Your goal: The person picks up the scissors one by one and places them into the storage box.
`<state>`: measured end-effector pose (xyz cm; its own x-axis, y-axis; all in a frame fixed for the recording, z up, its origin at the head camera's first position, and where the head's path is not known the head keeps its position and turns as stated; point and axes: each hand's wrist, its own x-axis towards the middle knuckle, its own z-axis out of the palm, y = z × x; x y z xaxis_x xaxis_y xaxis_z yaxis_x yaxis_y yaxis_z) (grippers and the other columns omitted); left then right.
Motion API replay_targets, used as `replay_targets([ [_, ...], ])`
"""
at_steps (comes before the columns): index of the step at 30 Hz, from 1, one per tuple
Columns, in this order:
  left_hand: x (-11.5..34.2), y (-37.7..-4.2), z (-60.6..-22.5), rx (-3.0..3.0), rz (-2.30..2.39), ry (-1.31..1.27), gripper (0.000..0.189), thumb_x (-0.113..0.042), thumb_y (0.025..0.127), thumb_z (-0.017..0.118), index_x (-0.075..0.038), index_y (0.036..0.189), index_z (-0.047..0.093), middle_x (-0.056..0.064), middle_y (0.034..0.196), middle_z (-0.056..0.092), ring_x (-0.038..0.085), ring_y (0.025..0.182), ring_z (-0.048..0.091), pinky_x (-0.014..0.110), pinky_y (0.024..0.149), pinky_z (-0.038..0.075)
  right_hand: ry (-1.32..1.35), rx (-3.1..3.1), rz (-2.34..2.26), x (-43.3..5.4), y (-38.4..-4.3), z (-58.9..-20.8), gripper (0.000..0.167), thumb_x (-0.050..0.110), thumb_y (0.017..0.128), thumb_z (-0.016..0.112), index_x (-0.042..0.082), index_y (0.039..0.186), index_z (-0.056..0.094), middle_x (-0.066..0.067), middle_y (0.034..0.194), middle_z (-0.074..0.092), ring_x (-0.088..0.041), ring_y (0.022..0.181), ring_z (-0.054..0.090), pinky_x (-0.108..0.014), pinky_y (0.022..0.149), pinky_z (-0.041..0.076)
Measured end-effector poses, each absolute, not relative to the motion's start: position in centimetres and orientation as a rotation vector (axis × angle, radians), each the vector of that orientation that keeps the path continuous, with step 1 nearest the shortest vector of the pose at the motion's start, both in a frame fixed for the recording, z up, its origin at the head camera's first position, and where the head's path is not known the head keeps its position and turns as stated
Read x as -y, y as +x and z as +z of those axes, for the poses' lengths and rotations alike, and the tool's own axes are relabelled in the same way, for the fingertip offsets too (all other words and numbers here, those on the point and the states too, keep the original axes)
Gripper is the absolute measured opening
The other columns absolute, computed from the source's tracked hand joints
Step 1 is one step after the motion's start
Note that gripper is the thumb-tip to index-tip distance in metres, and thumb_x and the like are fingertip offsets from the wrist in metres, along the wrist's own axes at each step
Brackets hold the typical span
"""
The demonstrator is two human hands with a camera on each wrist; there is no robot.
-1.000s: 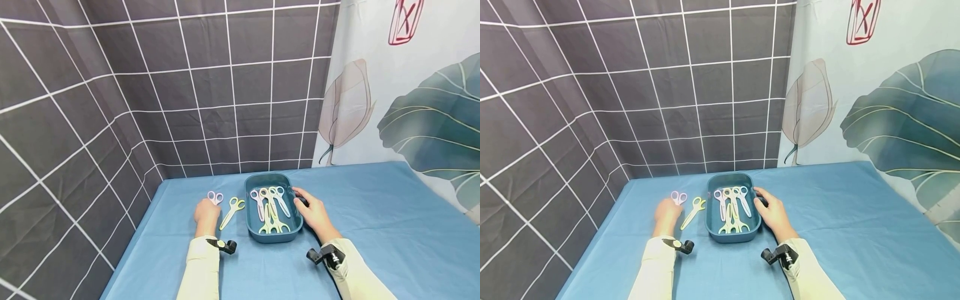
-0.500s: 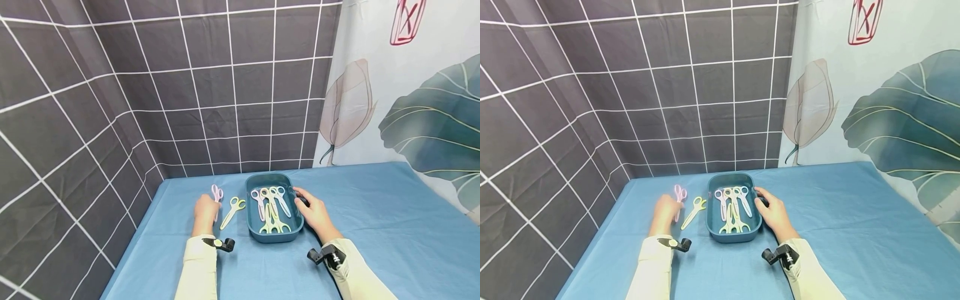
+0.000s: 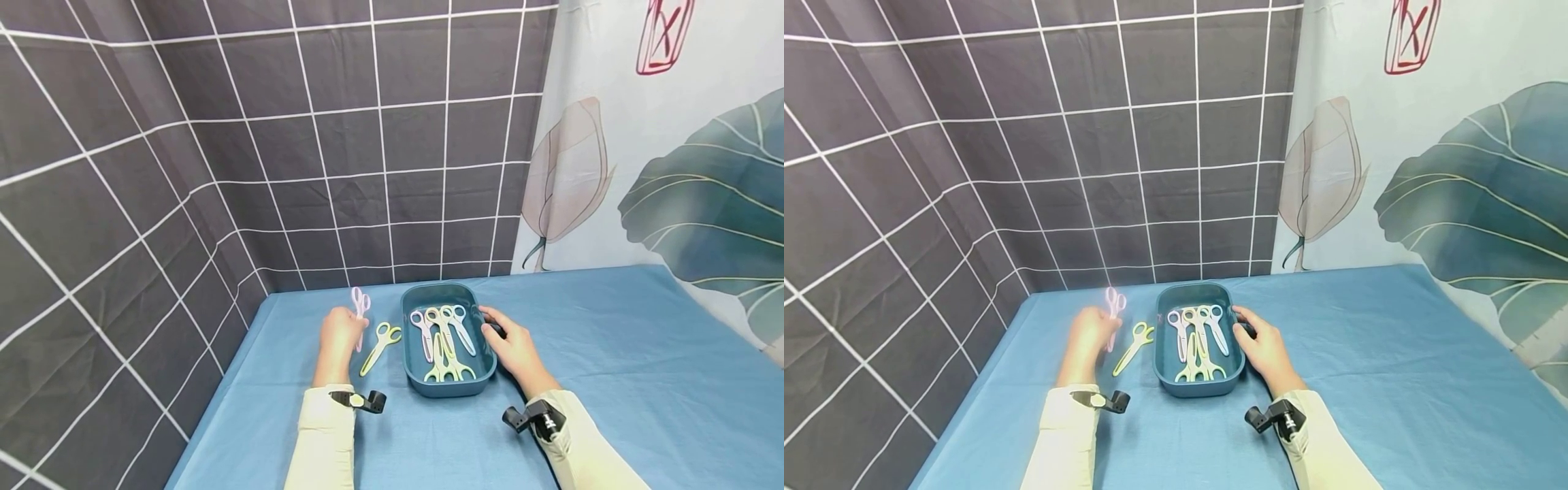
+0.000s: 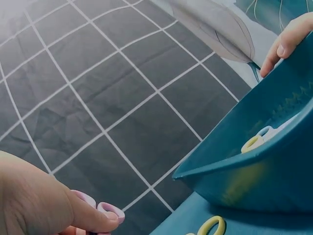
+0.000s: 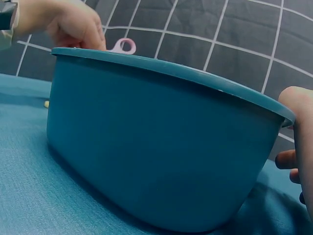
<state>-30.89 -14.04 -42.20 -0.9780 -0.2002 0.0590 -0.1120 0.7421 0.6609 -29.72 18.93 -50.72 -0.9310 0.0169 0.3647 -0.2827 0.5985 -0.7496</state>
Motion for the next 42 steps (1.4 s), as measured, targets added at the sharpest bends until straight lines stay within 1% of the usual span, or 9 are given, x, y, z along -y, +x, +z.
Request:
replay_targets([
  [3, 13.9, -30.9, -42.1, 2.788, -1.085, 0.24, 0.026, -0.018, 0.09, 0.074, -0.006, 0.068, 0.066, 0.002, 0.049, 0.057, 0.017, 0.047, 0.058, 0.031, 0.052, 0.045, 0.216, 2.49, 1.254, -18.9, -29.7, -50.7, 0.041, 0.022, 0.101, 0.058, 0.016, 0.142, 0.059, -0.02, 0.129, 0.066, -0.041, 0.124, 0.058, -0.06, 0.104, 0.042],
  [10, 13.3, -30.9, -41.8, 2.721, -1.323, 0.176, 0.02, -0.015, 0.09, 0.074, -0.003, 0.076, 0.067, 0.003, 0.051, 0.058, 0.013, 0.042, 0.055, 0.024, 0.045, 0.045, 0.21, 2.489, 1.244, -18.9, -29.6, -50.7, 0.04, 0.022, 0.101, 0.058, 0.017, 0.141, 0.06, -0.02, 0.128, 0.067, -0.04, 0.123, 0.059, -0.059, 0.104, 0.042],
  [13, 12.8, -30.9, -41.7, 2.689, -1.437, 0.136, 0.018, -0.013, 0.091, 0.074, 0.0, 0.079, 0.066, 0.004, 0.055, 0.06, 0.011, 0.042, 0.055, 0.026, 0.046, 0.05, 0.205, 2.494, 1.246, -18.9, -29.5, -50.7, 0.04, 0.023, 0.102, 0.058, 0.017, 0.141, 0.06, -0.02, 0.128, 0.066, -0.041, 0.123, 0.058, -0.06, 0.104, 0.042],
  [16, 12.3, -31.0, -41.6, 2.652, -1.535, 0.099, 0.017, -0.011, 0.09, 0.074, 0.001, 0.081, 0.066, 0.005, 0.059, 0.062, 0.011, 0.043, 0.056, 0.035, 0.051, 0.057, 0.205, 2.498, 1.245, -18.9, -29.5, -50.7, 0.041, 0.025, 0.102, 0.058, 0.016, 0.142, 0.059, -0.021, 0.129, 0.066, -0.041, 0.123, 0.058, -0.061, 0.104, 0.041],
  [19, 11.9, -30.9, -41.7, 2.61, -1.623, 0.078, 0.017, -0.009, 0.089, 0.075, 0.003, 0.081, 0.065, 0.006, 0.061, 0.062, 0.01, 0.044, 0.056, 0.04, 0.054, 0.059, 0.202, 2.496, 1.253, -19.0, -29.6, -50.8, 0.041, 0.026, 0.102, 0.058, 0.017, 0.142, 0.06, -0.021, 0.129, 0.066, -0.041, 0.123, 0.058, -0.06, 0.104, 0.042],
  [28, 11.0, -30.8, -41.7, 2.564, -1.81, 0.059, 0.017, -0.008, 0.09, 0.074, 0.005, 0.086, 0.065, 0.008, 0.065, 0.061, 0.014, 0.051, 0.058, 0.028, 0.048, 0.055, 0.212, 2.481, 1.257, -19.0, -29.7, -50.9, 0.041, 0.024, 0.101, 0.059, 0.017, 0.141, 0.06, -0.02, 0.127, 0.067, -0.041, 0.122, 0.059, -0.06, 0.103, 0.042],
  [31, 10.6, -30.7, -41.6, 2.578, -1.837, 0.035, 0.017, -0.009, 0.09, 0.074, 0.006, 0.087, 0.065, 0.008, 0.067, 0.062, 0.015, 0.053, 0.059, 0.03, 0.05, 0.057, 0.209, 2.479, 1.256, -19.0, -29.7, -51.0, 0.04, 0.023, 0.101, 0.059, 0.017, 0.141, 0.061, -0.02, 0.126, 0.068, -0.04, 0.122, 0.06, -0.059, 0.103, 0.043],
  [36, 9.8, -30.7, -41.6, 2.617, -1.834, -0.021, 0.018, -0.009, 0.09, 0.075, 0.004, 0.085, 0.064, 0.006, 0.066, 0.059, 0.014, 0.051, 0.057, 0.037, 0.056, 0.059, 0.205, 2.482, 1.261, -19.0, -29.7, -51.0, 0.04, 0.024, 0.102, 0.058, 0.018, 0.141, 0.06, -0.02, 0.126, 0.068, -0.04, 0.121, 0.06, -0.059, 0.103, 0.043],
  [42, 8.8, -30.6, -42.0, 2.578, -1.972, -0.06, 0.017, -0.007, 0.089, 0.075, 0.003, 0.086, 0.062, 0.005, 0.068, 0.059, 0.013, 0.051, 0.057, 0.029, 0.05, 0.056, 0.21, 2.488, 1.258, -19.0, -29.7, -50.9, 0.041, 0.026, 0.102, 0.058, 0.018, 0.142, 0.06, -0.019, 0.127, 0.067, -0.04, 0.122, 0.059, -0.059, 0.102, 0.043],
])
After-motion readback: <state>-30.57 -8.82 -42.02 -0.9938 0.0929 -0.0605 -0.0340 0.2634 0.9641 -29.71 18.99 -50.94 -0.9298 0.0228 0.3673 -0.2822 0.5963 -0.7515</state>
